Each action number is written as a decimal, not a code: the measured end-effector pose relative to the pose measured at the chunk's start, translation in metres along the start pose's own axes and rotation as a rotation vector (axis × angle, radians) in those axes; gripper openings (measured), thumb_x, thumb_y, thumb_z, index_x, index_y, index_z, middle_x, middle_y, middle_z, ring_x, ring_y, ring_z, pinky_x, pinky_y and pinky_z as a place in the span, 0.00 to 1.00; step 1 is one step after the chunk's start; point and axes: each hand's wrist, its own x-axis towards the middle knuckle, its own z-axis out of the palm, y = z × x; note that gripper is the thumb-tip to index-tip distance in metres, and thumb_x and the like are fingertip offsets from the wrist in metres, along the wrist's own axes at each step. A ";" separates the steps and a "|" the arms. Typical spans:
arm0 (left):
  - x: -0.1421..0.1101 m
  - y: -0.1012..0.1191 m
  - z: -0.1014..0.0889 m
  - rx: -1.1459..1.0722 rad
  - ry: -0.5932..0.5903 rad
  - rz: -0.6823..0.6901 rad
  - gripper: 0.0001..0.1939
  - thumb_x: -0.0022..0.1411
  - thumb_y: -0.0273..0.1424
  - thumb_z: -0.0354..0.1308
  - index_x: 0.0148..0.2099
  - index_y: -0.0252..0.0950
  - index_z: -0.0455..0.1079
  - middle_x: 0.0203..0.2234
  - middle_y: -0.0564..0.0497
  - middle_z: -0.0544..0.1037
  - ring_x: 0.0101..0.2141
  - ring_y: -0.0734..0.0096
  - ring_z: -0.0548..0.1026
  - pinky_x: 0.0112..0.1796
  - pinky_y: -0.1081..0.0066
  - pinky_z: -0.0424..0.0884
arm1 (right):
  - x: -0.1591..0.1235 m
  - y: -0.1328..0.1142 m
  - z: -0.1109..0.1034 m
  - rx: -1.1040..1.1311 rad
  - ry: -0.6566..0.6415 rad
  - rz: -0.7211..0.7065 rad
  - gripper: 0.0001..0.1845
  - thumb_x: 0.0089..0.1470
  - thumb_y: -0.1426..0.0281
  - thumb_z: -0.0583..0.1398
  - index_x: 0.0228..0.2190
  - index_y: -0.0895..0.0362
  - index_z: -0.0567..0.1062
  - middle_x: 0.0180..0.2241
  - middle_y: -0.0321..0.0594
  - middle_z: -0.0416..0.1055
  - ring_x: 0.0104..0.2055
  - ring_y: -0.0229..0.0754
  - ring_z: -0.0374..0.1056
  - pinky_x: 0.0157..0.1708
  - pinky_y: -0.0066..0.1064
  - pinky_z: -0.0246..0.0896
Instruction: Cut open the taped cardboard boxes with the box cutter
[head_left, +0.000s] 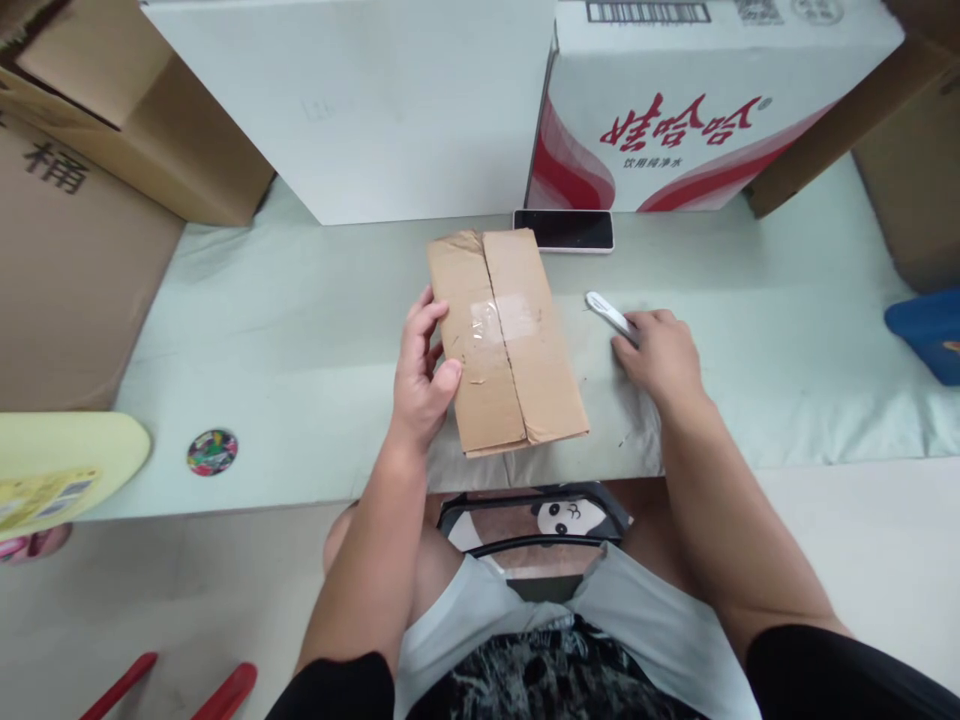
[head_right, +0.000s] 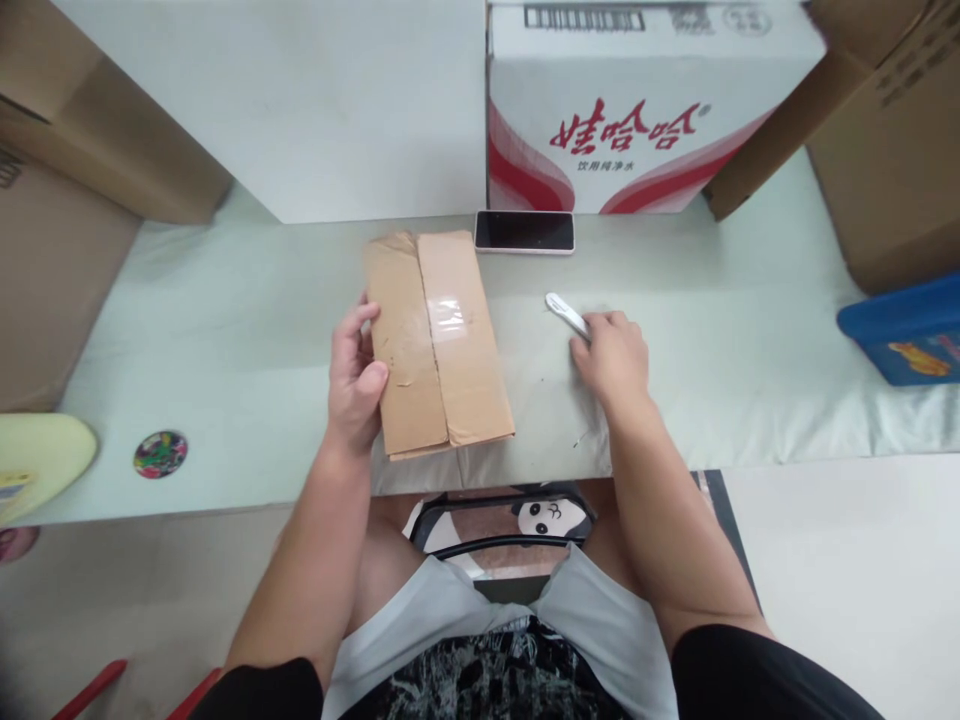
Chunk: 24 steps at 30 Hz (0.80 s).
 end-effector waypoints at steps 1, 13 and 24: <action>-0.001 0.000 0.001 0.005 0.007 0.010 0.32 0.66 0.60 0.57 0.67 0.59 0.62 0.75 0.49 0.57 0.69 0.46 0.66 0.59 0.53 0.74 | 0.001 0.001 0.000 -0.020 -0.028 0.000 0.23 0.56 0.65 0.57 0.50 0.59 0.80 0.47 0.58 0.76 0.48 0.61 0.71 0.49 0.54 0.68; -0.014 0.038 0.045 0.375 0.156 0.420 0.23 0.72 0.50 0.47 0.59 0.46 0.68 0.60 0.45 0.76 0.64 0.47 0.70 0.68 0.38 0.57 | -0.048 -0.045 -0.062 0.955 0.193 -0.128 0.24 0.62 0.46 0.60 0.46 0.53 0.72 0.32 0.39 0.77 0.29 0.42 0.75 0.24 0.33 0.69; -0.021 0.053 0.076 0.450 0.173 0.478 0.15 0.70 0.43 0.48 0.50 0.42 0.70 0.49 0.45 0.81 0.58 0.50 0.74 0.60 0.46 0.70 | -0.104 -0.080 -0.086 1.094 0.098 -0.199 0.36 0.58 0.35 0.57 0.42 0.55 0.78 0.25 0.40 0.79 0.22 0.41 0.72 0.16 0.30 0.62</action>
